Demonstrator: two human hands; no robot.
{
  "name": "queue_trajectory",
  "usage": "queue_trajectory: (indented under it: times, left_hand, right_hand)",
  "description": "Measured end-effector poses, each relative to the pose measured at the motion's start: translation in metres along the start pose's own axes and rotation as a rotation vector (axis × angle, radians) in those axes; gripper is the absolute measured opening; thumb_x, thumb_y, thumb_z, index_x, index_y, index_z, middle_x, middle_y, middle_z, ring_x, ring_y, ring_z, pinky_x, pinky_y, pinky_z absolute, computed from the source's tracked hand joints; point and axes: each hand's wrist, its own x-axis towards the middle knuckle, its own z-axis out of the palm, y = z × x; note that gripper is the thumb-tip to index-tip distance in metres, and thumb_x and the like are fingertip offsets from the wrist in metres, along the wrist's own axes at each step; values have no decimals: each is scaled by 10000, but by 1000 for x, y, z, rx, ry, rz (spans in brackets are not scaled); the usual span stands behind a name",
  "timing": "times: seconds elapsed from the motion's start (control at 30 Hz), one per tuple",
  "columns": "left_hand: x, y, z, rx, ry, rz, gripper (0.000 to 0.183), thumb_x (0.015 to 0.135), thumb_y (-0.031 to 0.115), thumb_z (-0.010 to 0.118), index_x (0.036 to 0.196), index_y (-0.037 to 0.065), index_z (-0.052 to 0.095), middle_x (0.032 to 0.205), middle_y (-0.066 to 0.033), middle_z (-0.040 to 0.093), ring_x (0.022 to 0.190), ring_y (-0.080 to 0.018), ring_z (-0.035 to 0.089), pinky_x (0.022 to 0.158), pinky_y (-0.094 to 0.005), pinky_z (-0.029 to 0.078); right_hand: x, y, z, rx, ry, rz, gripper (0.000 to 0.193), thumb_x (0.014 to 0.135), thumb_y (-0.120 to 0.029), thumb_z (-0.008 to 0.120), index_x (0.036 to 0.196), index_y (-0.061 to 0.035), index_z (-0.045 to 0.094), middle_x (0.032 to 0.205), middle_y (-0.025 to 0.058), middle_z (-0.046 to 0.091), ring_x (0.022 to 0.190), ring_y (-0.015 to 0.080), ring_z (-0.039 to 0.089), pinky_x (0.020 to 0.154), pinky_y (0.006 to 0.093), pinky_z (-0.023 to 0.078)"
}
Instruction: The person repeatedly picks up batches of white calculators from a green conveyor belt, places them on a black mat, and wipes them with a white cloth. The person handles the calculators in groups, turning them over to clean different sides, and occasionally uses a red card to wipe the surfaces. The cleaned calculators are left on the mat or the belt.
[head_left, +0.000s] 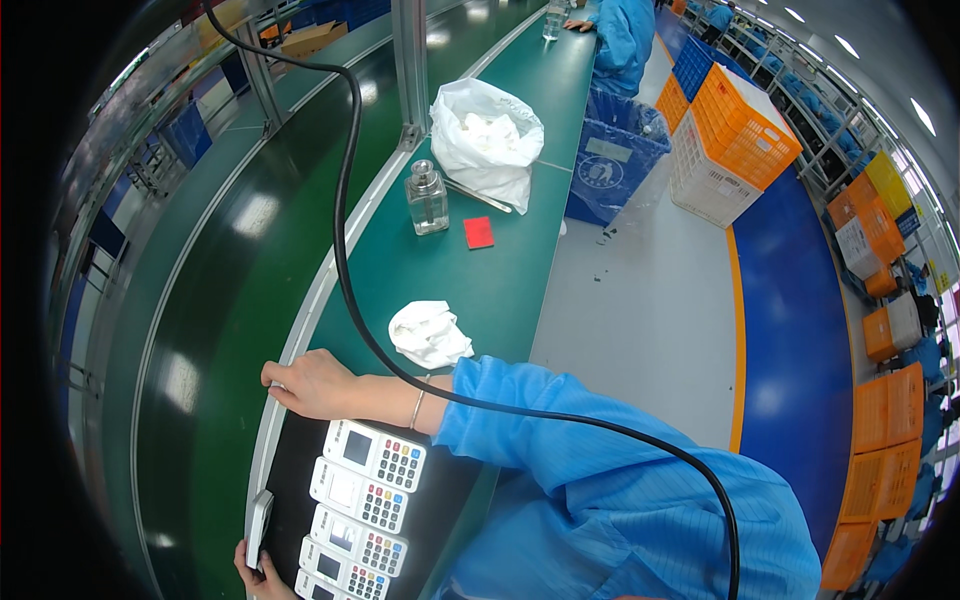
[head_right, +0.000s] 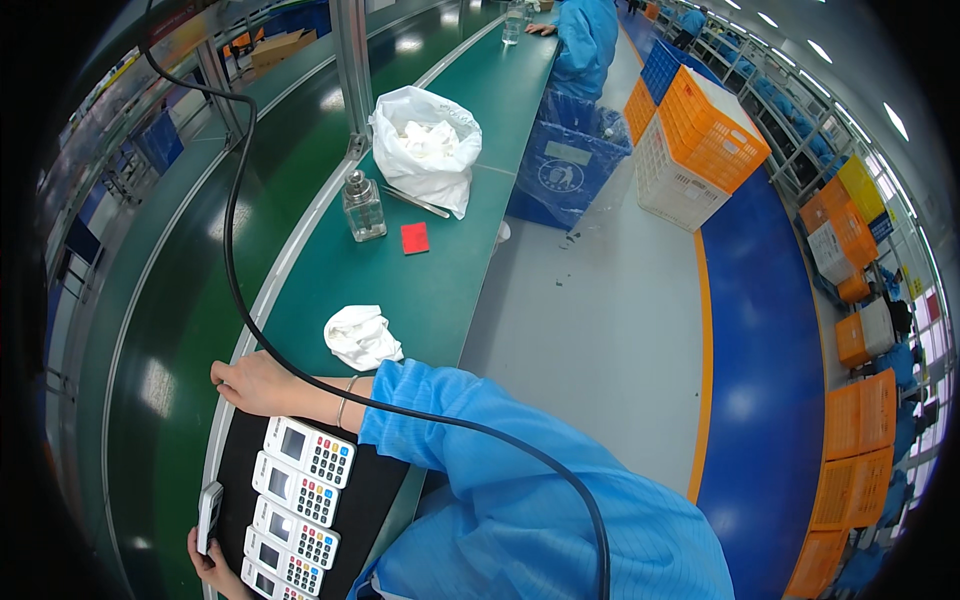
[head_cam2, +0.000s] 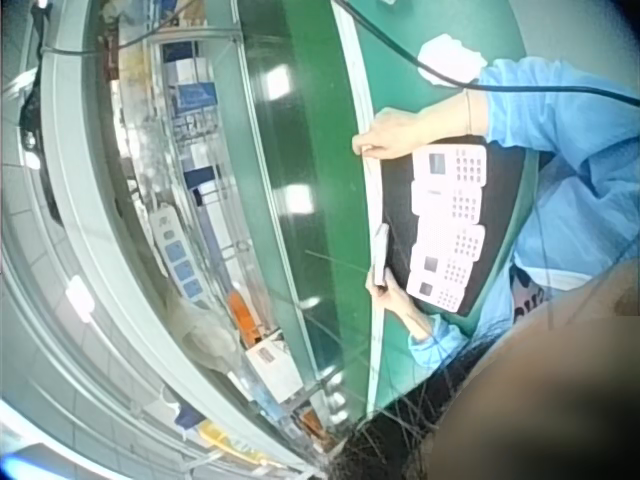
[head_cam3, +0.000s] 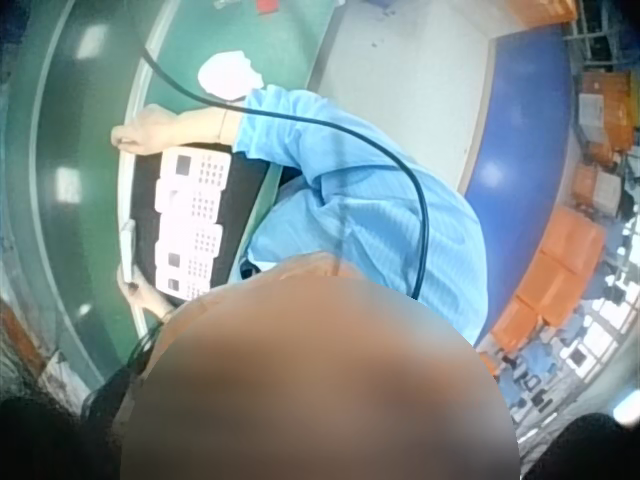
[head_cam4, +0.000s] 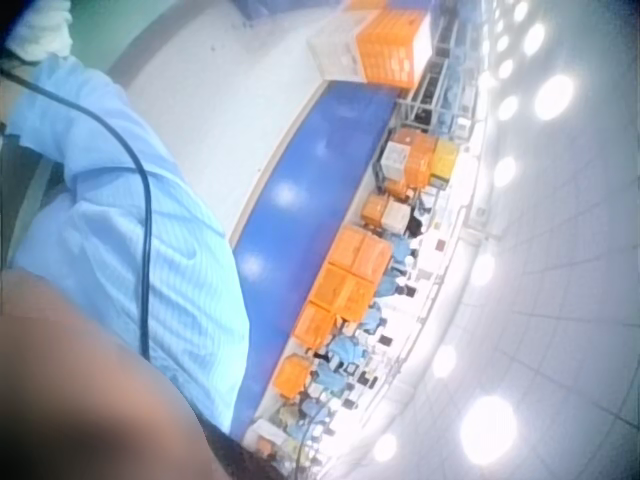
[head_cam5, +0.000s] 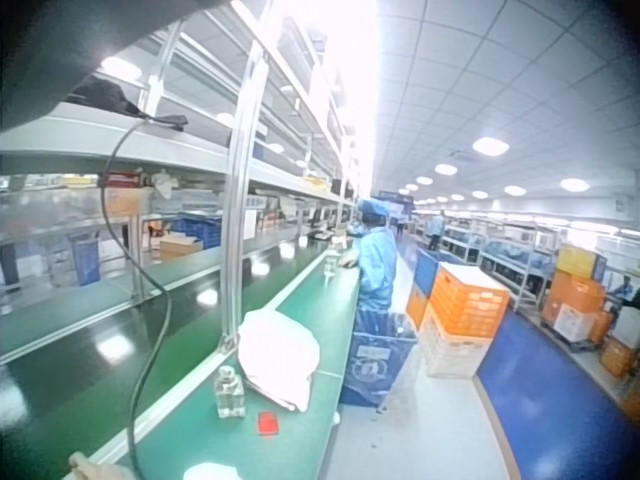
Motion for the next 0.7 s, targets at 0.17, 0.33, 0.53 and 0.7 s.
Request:
queue_trajectory:
  times: [0.17,0.33,0.53,0.7]
  left_hand:
    - [7,-19,5,148,-165,213,571,791,-146,583,1330,40,606,1302,-122,574,1235,-259,556,1116,-368,376]
    - [4,5,9,254,-155,205,478,851,-60,593,1325,6,584,1289,-132,567,1219,-262,553,1112,-375,372]
    - [-2,50,17,126,-102,-96,344,947,101,679,1253,-21,582,1200,-166,615,1091,-268,586,992,-395,452]
    - [-3,63,20,174,-116,-108,310,957,150,684,1192,-21,576,1146,-159,608,1040,-263,575,959,-397,447]
  right_hand:
    - [-1,3,-1,-12,-7,14,160,951,-208,605,1027,-68,613,609,155,629,583,367,647,622,497,510]
    - [-2,3,-1,-28,-12,28,162,948,-214,612,1024,-71,613,597,154,616,575,373,642,608,506,506]
    - [-3,7,1,-26,21,18,157,946,-216,614,1014,-75,615,591,149,611,574,373,640,597,510,500]
    - [-2,6,2,-30,18,4,154,951,-208,610,1027,-74,613,596,133,619,572,358,641,596,492,502]
